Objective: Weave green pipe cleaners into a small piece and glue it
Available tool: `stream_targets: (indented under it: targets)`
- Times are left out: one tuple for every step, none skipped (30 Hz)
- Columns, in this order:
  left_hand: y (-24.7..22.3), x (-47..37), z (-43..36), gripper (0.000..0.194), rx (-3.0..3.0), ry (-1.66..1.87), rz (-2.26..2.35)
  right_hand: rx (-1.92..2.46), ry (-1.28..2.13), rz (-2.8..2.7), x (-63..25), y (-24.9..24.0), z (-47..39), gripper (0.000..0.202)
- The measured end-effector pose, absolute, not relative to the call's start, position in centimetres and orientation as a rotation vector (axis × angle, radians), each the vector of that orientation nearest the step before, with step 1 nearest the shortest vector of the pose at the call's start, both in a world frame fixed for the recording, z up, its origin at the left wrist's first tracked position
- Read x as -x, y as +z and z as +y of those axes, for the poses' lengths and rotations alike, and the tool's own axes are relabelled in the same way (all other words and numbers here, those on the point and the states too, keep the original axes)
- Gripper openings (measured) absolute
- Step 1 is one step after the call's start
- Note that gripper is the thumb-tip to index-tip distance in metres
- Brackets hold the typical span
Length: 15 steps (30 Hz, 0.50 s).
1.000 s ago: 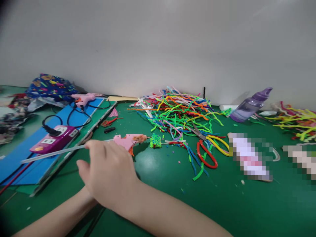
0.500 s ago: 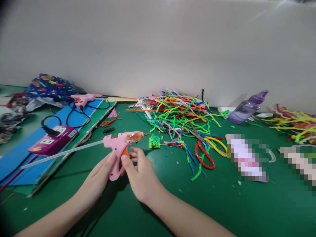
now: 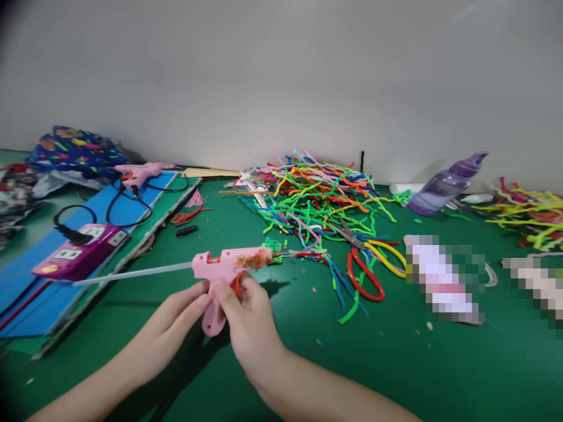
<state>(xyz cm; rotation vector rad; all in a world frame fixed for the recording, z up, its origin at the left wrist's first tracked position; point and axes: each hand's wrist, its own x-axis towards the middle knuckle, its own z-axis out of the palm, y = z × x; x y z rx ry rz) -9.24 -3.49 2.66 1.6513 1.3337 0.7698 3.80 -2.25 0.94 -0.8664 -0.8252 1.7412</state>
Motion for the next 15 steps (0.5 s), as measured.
stream_targets:
  targets:
    - [2.8, 9.5, -3.4, 0.030, -1.738, 0.740, 1.369, 0.868, 1.718, -0.810, -3.9, 0.8, -2.1, 0.021]
    - [3.0, 9.8, -3.4, 0.027, -1.833, 0.716, 1.425, 0.868, 1.709, -0.795, -4.0, 0.7, -2.0, 0.021]
    - [3.1, 10.2, -3.4, 0.023, -1.929, 0.711, 1.490, 0.864, 1.711, -0.778, -4.1, 0.6, -1.9, 0.021]
    - [3.3, 10.5, -3.5, 0.021, -2.029, 0.716, 1.540, 0.860, 1.723, -0.760, -4.1, 0.6, -1.8, 0.023]
    - [3.4, 10.9, -3.7, 0.020, -2.130, 0.745, 1.569, 0.857, 1.739, -0.745, -4.2, 0.5, -1.8, 0.025]
    - [3.6, 11.2, -3.8, 0.019, -2.221, 0.815, 1.584, 0.858, 1.759, -0.730, -4.2, 0.4, -1.7, 0.028]
    - [3.8, 11.4, -4.0, 0.018, -2.306, 0.888, 1.589, 0.863, 1.777, -0.716, -4.2, 0.3, -1.6, 0.030]
    - [4.0, 11.6, -4.1, 0.015, -2.378, 0.975, 1.614, 0.870, 1.788, -0.707, -4.2, 0.2, -1.6, 0.031]
    - [4.3, 11.8, -4.1, 0.011, -2.441, 1.061, 1.656, 0.877, 1.790, -0.706, -4.2, 0.1, -1.5, 0.032]
    - [4.5, 11.8, -4.0, 0.007, -2.505, 1.103, 1.700, 0.882, 1.789, -0.712, -4.2, 0.0, -1.5, 0.033]
    - [4.6, 11.9, -3.8, 0.008, -2.563, 1.113, 1.756, 0.882, 1.786, -0.720, -4.2, 0.0, -1.5, 0.033]
    - [4.7, 11.9, -3.6, 0.014, -2.619, 1.086, 1.806, 0.878, 1.784, -0.727, -4.3, -0.1, -1.4, 0.033]
    - [4.7, 11.9, -3.3, 0.022, -2.665, 1.012, 1.847, 0.871, 1.784, -0.734, -4.3, -0.1, -1.4, 0.033]
    - [4.7, 11.9, -3.0, 0.028, -2.706, 0.932, 1.868, 0.864, 1.789, -0.738, -4.3, -0.1, -1.4, 0.034]
    - [4.6, 12.0, -2.7, 0.032, -2.735, 0.842, 1.864, 0.859, 1.795, -0.738, -4.3, -0.1, -1.4, 0.035]
